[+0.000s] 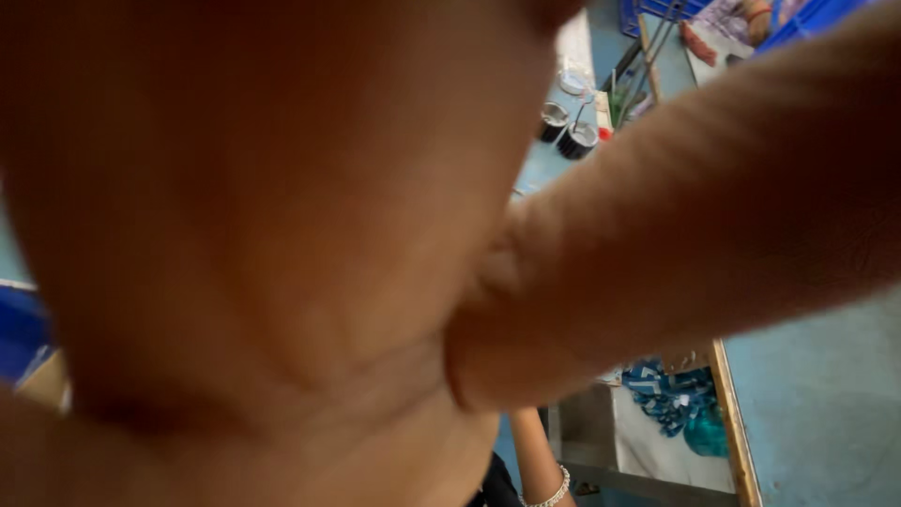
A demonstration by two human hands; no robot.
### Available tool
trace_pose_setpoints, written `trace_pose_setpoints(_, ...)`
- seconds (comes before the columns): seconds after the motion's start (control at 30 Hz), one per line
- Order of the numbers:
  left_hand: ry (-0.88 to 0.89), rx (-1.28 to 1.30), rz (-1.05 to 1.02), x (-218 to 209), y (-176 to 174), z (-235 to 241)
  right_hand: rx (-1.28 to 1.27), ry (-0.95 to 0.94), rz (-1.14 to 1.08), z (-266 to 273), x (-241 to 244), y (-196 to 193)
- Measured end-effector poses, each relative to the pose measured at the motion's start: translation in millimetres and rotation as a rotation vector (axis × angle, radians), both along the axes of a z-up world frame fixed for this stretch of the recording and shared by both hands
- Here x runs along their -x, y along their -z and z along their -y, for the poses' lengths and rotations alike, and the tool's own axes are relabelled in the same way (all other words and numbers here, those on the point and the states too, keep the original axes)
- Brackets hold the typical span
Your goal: The person assembles small LED light fixtures at a workbench. They place a white plastic ring into a black housing, insert a small LED module, and use a green electric screwdriver to secure the components with screws. The person repeats this process for multiple units, handling parts and tools with both hands.
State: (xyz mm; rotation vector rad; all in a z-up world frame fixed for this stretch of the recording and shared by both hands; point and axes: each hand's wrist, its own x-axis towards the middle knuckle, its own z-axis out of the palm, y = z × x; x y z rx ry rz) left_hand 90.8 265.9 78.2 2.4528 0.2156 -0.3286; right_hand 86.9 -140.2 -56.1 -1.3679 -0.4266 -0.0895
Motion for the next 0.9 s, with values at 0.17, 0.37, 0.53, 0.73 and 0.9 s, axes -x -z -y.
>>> trace_pose_setpoints(0.17,0.064,-0.1,-0.096,-34,15,-5,-0.046,0.003,-0.009,7,-4,18)
trace_pose_setpoints(0.37,0.053,-0.142,-0.112,-28,13,-6,-0.068,-0.034,0.001,1,-3,11)
trace_pose_setpoints(0.53,-0.03,-0.102,0.012,-6,-18,-16,-0.092,-0.076,0.047,-19,-10,-25)
trace_pose_setpoints(0.73,-0.129,0.01,0.253,18,-78,-35,-0.071,-0.075,0.068,-30,0,-62)
trace_pose_setpoints(0.9,-0.143,0.103,0.386,30,-112,-30,-0.056,-0.075,0.064,-28,1,-63)
